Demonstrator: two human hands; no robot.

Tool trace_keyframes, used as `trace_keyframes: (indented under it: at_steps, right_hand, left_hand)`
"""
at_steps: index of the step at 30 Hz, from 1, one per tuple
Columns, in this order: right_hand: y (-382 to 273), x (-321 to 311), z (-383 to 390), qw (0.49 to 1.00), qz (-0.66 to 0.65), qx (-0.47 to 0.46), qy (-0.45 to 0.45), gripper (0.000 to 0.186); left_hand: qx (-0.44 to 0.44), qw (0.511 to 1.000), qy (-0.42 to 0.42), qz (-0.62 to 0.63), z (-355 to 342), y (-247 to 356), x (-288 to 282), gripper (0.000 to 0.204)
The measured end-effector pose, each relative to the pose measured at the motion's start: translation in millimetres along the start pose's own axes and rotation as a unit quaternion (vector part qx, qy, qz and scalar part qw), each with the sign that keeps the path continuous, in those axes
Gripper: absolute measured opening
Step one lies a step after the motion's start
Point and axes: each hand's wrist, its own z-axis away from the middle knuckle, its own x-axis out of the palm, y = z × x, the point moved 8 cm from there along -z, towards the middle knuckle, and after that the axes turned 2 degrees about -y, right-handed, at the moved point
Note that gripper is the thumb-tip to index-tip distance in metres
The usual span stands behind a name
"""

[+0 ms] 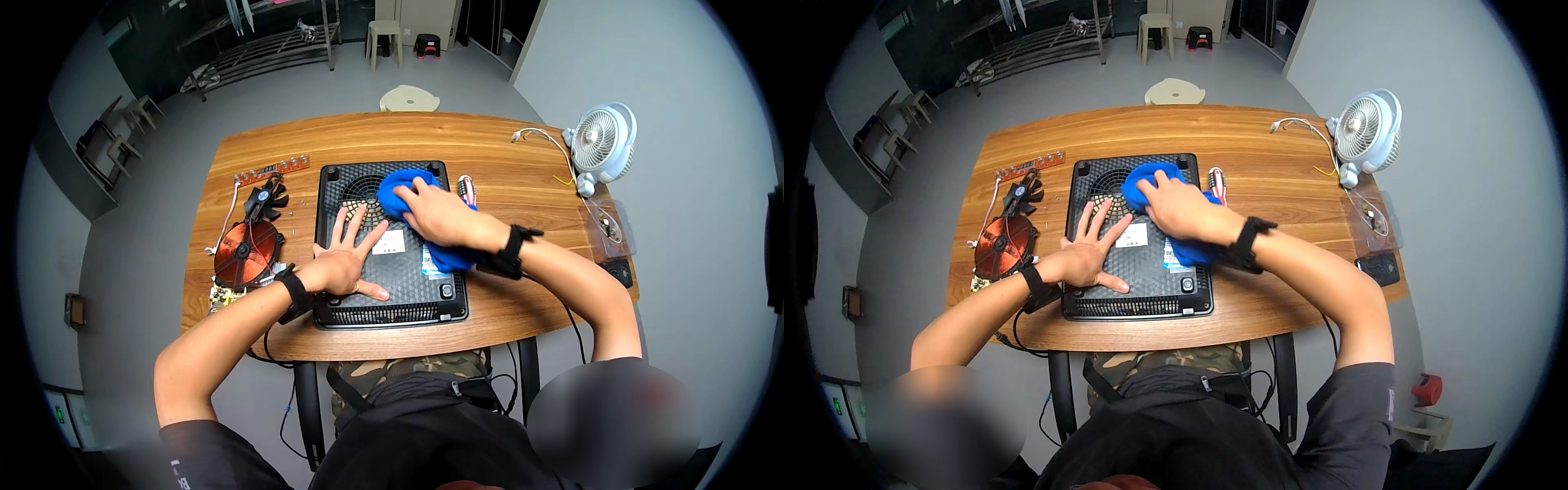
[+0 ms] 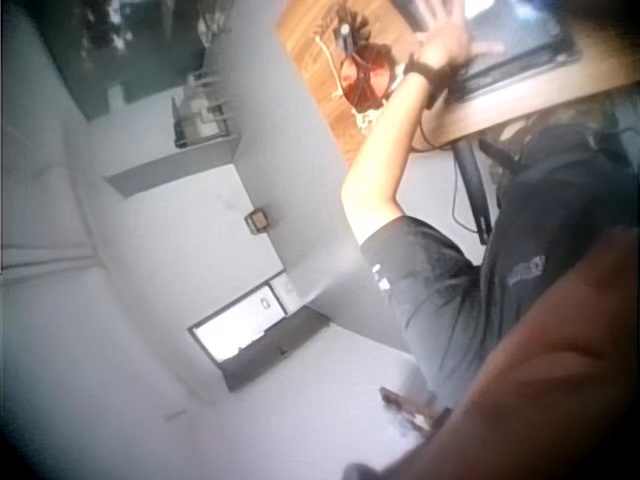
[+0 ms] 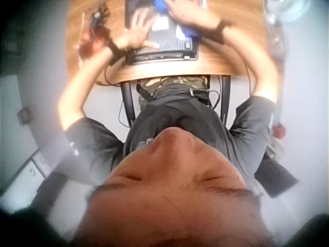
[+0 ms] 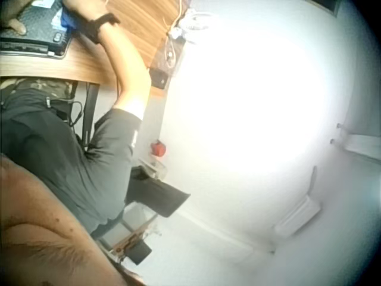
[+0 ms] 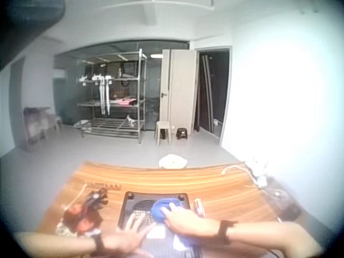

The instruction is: The person disassembles a black electronic device on a wooden table, removes a fan and circuit board, wipes the interior with a blue cloth, and reassembles the components using a screwdriver. The person handles the device, fan, circuit board, and cloth throughout the process.

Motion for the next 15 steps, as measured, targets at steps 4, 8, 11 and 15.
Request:
trace_keyframes:
  at_steps: [4,8,11,15]
  right_hand:
    - [-43,1,47,0.996,0.004,-0.090,-0.021,0.042]
    - [-70,-7,89,0.986,-0.024,-0.135,-0.090,0.047]
    - [-72,-8,99,0.977,-0.022,-0.162,-0.135,0.050]
    - [-59,-14,93,0.968,-0.023,-0.187,-0.167,0.048]
  left_hand:
    - [-0.011,1.000,0.003,-0.005,-1,-7,5,0.145]
    - [0.008,1.000,0.021,0.009,-1,-3,1,0.149]
    - [0.010,1.000,0.012,0.008,0,-3,2,0.149]
    - [0.009,1.000,0.010,0.002,0,-4,2,0.149]
